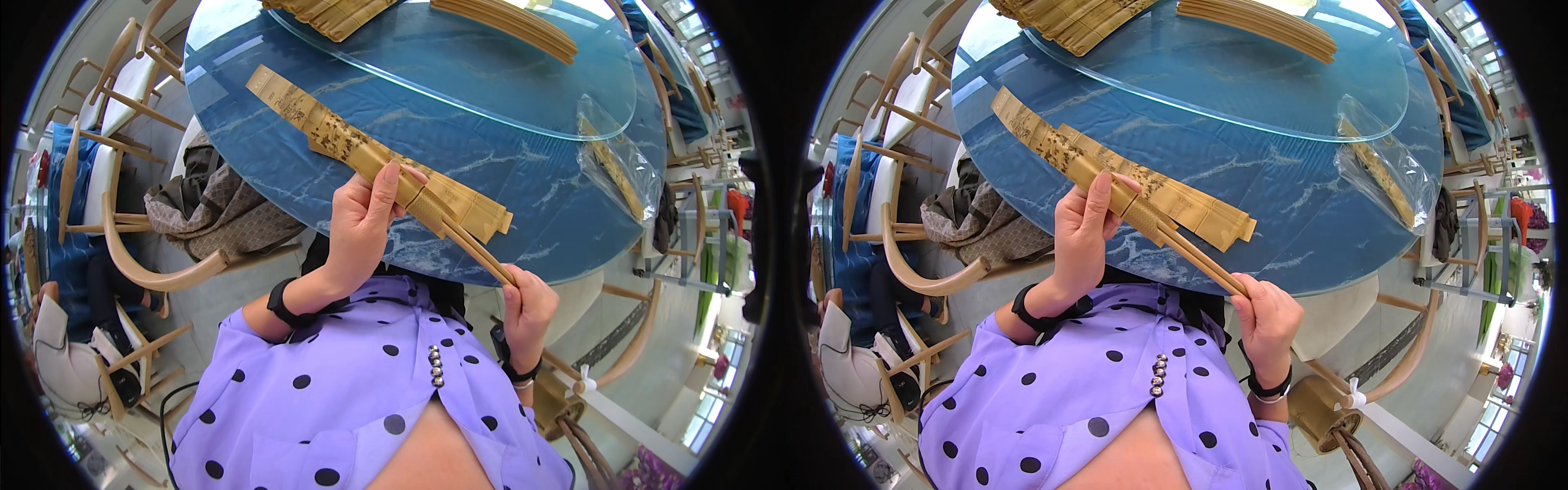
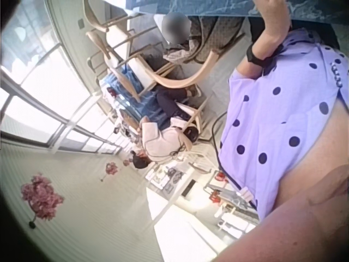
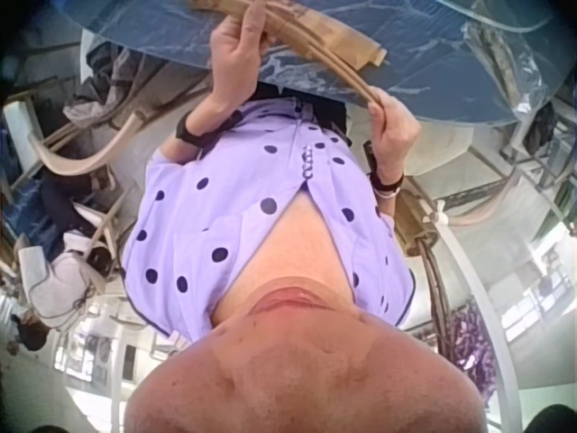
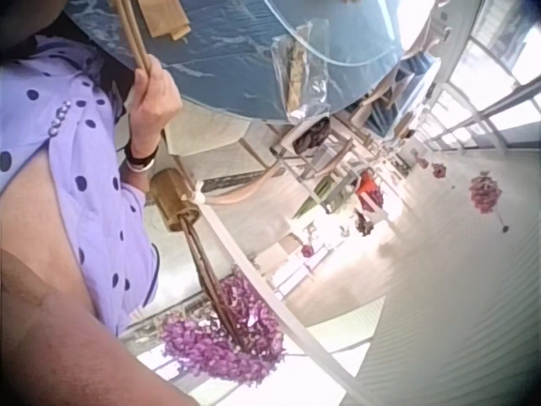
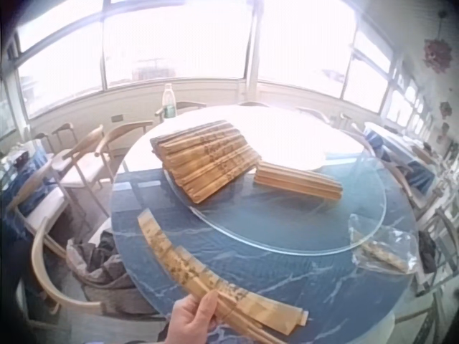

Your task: The person repeatedly picks up flat bamboo strips and thin bamboo rods from a glass table, inserts the rods into slots on the strips, and places the assembled units back on the table. The process is repeated multiple times with different strips and rods.

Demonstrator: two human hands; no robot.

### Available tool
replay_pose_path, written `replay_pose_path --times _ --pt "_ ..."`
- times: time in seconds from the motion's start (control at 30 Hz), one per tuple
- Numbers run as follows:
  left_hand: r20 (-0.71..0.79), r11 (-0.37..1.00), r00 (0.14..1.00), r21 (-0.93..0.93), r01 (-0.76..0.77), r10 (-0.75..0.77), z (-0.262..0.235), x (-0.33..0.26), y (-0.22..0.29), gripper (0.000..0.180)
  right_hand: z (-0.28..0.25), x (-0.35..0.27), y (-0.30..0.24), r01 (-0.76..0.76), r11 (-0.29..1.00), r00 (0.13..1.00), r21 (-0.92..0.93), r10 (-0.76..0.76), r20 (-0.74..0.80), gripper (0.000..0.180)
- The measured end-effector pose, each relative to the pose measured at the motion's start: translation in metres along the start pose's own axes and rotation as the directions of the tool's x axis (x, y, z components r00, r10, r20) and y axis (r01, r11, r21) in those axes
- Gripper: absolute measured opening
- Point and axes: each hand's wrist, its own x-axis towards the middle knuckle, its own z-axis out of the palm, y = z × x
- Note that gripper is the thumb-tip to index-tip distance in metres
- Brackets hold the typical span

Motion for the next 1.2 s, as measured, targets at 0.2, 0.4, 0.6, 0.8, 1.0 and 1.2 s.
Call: replay_pose_path --times 0.2,0.4,0.6,0.8,1.0,1.2 --pt "0.101 0.999 0.994 -0.008 0.048 -0.047 0.003 0.001 0.002 0.041 0.007 -0.001 0.001 0.020 1.000 0.999 -0.005 -0.020 -0.034 0.023" --pt "0.021 0.993 1.000 -0.118 -0.002 0.004 -0.007 0.008 0.008 0.039 0.001 -0.003 0.004 0.002 1.000 0.999 0.004 -0.002 -0.037 0.023" --pt "0.012 0.999 0.999 -0.001 -0.033 0.033 -0.003 0.005 0.003 0.040 0.001 -0.003 0.003 0.009 1.000 1.000 -0.016 -0.009 -0.028 0.022" --pt "0.004 0.993 1.000 -0.113 0.020 -0.020 -0.007 0.008 0.011 0.038 0.003 -0.001 0.000 0.029 0.999 0.998 -0.012 -0.030 -0.047 0.022" --pt "-0.111 0.999 0.993 -0.013 -0.031 0.029 -0.009 0.012 0.014 0.038 -0.001 -0.005 0.002 0.000 1.000 1.000 -0.021 -0.001 -0.021 0.022" --pt "-0.090 0.999 0.996 -0.033 -0.034 0.031 -0.008 0.004 0.001 0.036 0.000 -0.002 0.003 0.004 1.000 1.000 -0.011 -0.005 -0.029 0.021"
